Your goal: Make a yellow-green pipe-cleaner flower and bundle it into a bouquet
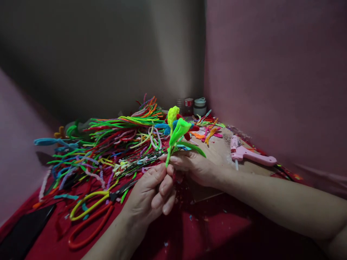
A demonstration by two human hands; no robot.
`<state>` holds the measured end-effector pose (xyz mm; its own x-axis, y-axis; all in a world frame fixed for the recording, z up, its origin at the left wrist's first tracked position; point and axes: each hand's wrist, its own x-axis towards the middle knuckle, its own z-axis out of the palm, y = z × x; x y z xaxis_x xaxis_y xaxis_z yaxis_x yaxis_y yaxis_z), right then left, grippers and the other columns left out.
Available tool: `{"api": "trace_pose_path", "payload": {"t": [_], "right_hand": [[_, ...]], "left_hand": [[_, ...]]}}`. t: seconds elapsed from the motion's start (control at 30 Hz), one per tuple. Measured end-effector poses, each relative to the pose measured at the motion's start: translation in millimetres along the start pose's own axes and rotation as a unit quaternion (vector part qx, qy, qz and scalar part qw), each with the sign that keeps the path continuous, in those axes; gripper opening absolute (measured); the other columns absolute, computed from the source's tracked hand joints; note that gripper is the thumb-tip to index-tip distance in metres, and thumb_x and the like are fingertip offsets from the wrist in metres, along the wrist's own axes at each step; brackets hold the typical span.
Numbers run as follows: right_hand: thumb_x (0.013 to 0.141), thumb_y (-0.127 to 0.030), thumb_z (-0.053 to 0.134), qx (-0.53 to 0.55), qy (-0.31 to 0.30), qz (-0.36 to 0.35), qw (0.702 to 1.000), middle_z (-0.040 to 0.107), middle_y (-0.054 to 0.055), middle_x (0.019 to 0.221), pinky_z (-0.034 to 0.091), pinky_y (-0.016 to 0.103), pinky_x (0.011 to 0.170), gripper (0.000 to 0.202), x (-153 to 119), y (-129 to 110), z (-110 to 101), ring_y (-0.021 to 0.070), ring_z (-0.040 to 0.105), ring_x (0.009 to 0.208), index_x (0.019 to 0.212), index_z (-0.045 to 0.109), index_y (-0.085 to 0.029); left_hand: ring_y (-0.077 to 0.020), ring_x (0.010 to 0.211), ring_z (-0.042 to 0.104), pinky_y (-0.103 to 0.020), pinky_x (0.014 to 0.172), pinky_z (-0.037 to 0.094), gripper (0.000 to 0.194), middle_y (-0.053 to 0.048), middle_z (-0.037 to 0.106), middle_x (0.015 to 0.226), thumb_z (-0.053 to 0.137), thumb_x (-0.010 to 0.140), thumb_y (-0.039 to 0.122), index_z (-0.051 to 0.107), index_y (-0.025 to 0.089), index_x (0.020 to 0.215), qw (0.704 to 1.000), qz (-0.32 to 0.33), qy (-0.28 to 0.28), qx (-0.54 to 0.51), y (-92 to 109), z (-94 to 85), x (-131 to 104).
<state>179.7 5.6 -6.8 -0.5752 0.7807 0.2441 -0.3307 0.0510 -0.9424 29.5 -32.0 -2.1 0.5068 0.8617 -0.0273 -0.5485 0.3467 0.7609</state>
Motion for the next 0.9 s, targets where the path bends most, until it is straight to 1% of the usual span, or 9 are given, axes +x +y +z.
{"api": "trace_pose_path", "payload": {"t": [0.1,0.23,0.33,0.4,0.5,0.57,0.63,0.77,0.9], "right_hand": [[0.081,-0.040,0.060,0.066,-0.016,-0.005,0.998,0.057,-0.001,0.064,0.038,0.023,0.055,0.024,3,10,-2,0.0105,0.051,0.060,0.073,0.062,-0.017],[0.083,-0.035,0.058,0.059,-0.003,-0.018,0.998,0.055,-0.002,0.057,0.038,0.021,0.053,0.030,2,11,-1,0.0078,0.049,0.052,0.062,0.056,-0.014],[0.089,-0.040,0.048,0.079,-0.057,0.007,0.995,0.053,-0.003,0.049,0.041,0.024,0.047,0.036,0,6,0,0.0116,0.052,0.044,0.062,0.050,-0.017],[0.090,-0.044,0.043,0.058,-0.067,0.005,0.996,0.052,-0.003,0.047,0.040,0.025,0.045,0.040,-1,2,0,0.0124,0.052,0.042,0.061,0.050,-0.018],[0.089,-0.043,0.047,-0.021,0.001,-0.028,0.999,0.056,-0.001,0.055,0.042,0.025,0.051,0.036,2,0,-1,0.0115,0.052,0.049,0.065,0.058,-0.018],[0.085,-0.042,0.054,-0.053,0.062,-0.061,0.995,0.058,-0.001,0.060,0.043,0.025,0.055,0.031,5,2,-3,0.0122,0.053,0.056,0.065,0.061,-0.019],[0.086,-0.042,0.052,-0.070,0.074,-0.058,0.993,0.058,-0.001,0.059,0.044,0.026,0.057,0.028,7,6,-6,0.0144,0.055,0.060,0.073,0.065,-0.020],[0.087,-0.035,0.050,-0.105,0.062,-0.059,0.991,0.062,0.001,0.067,0.046,0.026,0.061,0.024,7,4,-8,0.0157,0.058,0.068,0.076,0.066,-0.020],[0.081,-0.027,0.056,-0.129,0.097,-0.062,0.985,0.061,0.001,0.073,0.045,0.025,0.063,0.014,7,-3,-5,0.0137,0.055,0.068,0.075,0.063,-0.017]], "left_hand": [[-0.0005,0.023,0.029,-0.014,0.028,0.041,0.018,0.007,0.047,0.043,0.057,0.085,0.026,0.065,0.011,0.080,0.999,-0.007,-0.036,0.008,-1,-4.8,2],[-0.0061,0.029,0.046,-0.019,0.035,0.045,0.022,0.003,0.056,0.049,0.056,0.086,0.032,0.066,0.013,0.082,0.998,-0.005,-0.052,0.046,-4,-7.7,6],[-0.0114,0.041,0.058,-0.022,0.044,0.048,0.027,-0.004,0.065,0.058,0.055,0.086,0.035,0.066,0.012,0.081,0.990,0.002,0.004,0.142,-4,-5.6,6],[-0.0128,0.049,0.060,-0.023,0.050,0.049,0.030,-0.006,0.067,0.063,0.055,0.085,0.038,0.067,0.011,0.080,0.972,0.027,0.060,0.225,-2,-4.8,6],[-0.0113,0.056,0.058,-0.022,0.057,0.047,0.028,-0.004,0.066,0.066,0.058,0.084,0.039,0.067,0.012,0.083,0.934,0.078,0.116,0.328,1,-7.7,7],[-0.0105,0.054,0.056,-0.022,0.056,0.046,0.023,0.000,0.064,0.065,0.062,0.081,0.037,0.066,0.015,0.087,0.926,0.094,0.128,0.342,2,-11.6,9],[-0.0100,0.051,0.054,-0.021,0.052,0.044,0.020,0.002,0.061,0.062,0.065,0.078,0.034,0.064,0.017,0.087,0.922,0.083,0.145,0.349,1,-15.1,11],[-0.0089,0.043,0.050,-0.020,0.044,0.039,0.022,0.003,0.057,0.053,0.069,0.073,0.036,0.063,0.016,0.078,0.908,0.055,0.189,0.369,-3,-15.3,13],[-0.0093,0.043,0.053,-0.019,0.045,0.040,0.025,0.001,0.061,0.054,0.067,0.076,0.037,0.063,0.015,0.087,0.912,0.028,0.209,0.351,-5,-11.3,13]]}}
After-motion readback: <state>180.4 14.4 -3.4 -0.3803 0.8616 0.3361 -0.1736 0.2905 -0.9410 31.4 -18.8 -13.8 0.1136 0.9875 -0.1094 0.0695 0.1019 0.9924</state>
